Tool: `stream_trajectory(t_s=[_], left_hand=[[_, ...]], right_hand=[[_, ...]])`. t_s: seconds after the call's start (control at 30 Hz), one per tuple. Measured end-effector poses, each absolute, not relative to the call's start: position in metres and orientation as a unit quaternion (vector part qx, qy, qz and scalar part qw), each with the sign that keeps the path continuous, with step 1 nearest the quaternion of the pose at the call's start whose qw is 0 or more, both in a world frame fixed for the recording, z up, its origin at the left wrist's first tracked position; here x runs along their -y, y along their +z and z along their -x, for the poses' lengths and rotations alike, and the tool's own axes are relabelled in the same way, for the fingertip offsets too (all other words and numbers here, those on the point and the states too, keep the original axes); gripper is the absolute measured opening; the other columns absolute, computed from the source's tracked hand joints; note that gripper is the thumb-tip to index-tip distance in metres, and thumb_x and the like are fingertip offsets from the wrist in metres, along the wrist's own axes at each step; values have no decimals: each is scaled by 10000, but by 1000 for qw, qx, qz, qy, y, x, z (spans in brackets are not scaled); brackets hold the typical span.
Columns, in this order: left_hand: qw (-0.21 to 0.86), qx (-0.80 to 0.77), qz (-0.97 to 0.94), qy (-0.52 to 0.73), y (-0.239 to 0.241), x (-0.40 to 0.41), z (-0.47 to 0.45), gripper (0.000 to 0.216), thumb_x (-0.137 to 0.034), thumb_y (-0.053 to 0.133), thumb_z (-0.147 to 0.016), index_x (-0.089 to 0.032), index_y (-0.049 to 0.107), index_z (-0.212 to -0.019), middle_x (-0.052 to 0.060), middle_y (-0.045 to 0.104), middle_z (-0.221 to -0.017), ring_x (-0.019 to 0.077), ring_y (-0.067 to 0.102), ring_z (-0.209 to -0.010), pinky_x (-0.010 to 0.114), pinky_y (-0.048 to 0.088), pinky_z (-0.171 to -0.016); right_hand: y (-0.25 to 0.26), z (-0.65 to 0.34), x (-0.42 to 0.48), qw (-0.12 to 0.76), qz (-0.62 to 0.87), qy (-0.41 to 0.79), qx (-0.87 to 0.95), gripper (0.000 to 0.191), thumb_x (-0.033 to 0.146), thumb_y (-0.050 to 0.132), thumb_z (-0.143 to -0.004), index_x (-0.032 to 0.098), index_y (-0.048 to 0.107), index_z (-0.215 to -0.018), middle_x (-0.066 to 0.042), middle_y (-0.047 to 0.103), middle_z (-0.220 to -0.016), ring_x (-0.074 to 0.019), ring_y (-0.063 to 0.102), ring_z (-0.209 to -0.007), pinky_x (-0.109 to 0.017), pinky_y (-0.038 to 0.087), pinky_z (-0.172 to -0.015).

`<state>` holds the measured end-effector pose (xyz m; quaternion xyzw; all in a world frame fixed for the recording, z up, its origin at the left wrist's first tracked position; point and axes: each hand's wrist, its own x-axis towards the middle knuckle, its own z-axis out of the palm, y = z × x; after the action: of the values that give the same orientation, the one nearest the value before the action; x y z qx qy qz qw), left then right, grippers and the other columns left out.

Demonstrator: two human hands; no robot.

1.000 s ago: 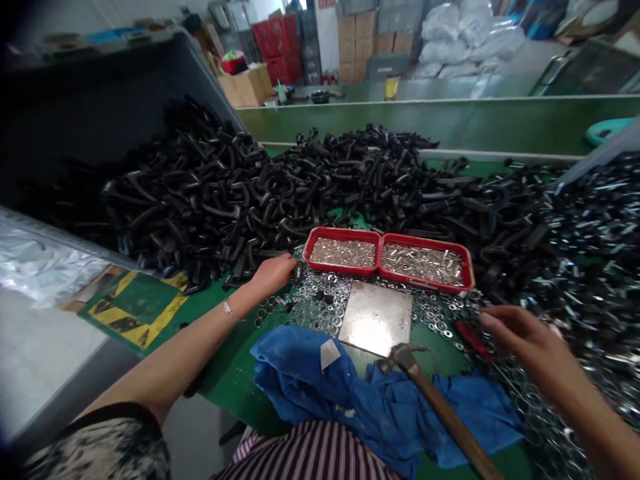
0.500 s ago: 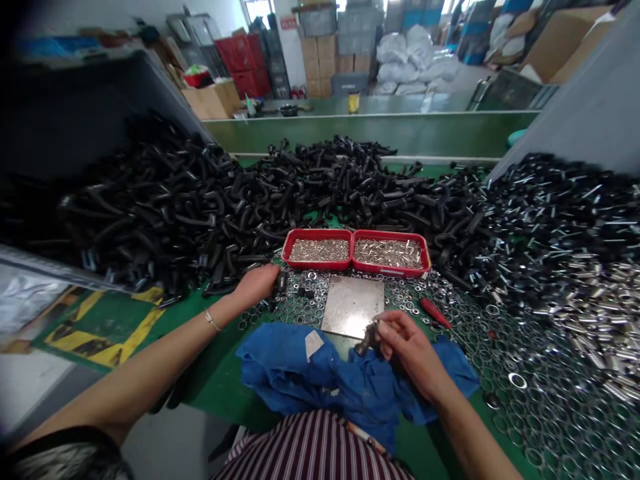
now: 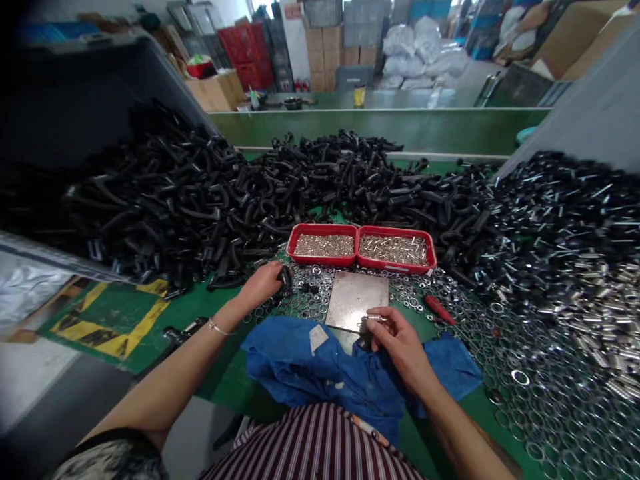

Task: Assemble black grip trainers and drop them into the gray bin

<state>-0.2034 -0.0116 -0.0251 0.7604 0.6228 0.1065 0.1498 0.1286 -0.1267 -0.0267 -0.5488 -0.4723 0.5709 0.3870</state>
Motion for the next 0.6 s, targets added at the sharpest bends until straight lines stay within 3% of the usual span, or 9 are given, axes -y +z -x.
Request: stream_trajectory(t_s=[0.2,0.33,0.43,0.6], left_hand=[[151,-587,-769,201,-26,35,190,477,25,446,-775,-194,678,-1129,69,668,-1120,198,619,-1077,335,476,-1013],[155,-456,-869,116,-35,58,167,469,-45,473,-875,-275,622,-1256,50,543,-1389,206,546,-1223,350,471,-1028],[116,-470,-872,69,-41,59,169,380,-114,469,-925,-257,615,-1245,61,519,-1412,222,526,-1242,374,452,-1054],[93,-578,-803,114,-35,50,201,453,18,463,-795,-193,644,-1153,89,529,-1351,223,531,-1227,343,448,-1067]], right_hand=[[-31,-135,127,360,559,557,498,332,506,673,-847,229,586,-1007,13,591,-691,-140,530,-580,-274,424,-571],[-35,-134,125,343,560,555,510,310,505,646,-868,241,565,-1009,16,597,-710,-133,522,-552,-272,415,-548],[-37,-133,122,334,563,558,510,315,509,638,-871,242,555,-1017,21,591,-716,-126,510,-527,-269,410,-524],[-39,-131,123,351,563,543,515,332,510,650,-854,245,551,-1027,19,590,-731,-130,516,-540,-272,422,-534]])
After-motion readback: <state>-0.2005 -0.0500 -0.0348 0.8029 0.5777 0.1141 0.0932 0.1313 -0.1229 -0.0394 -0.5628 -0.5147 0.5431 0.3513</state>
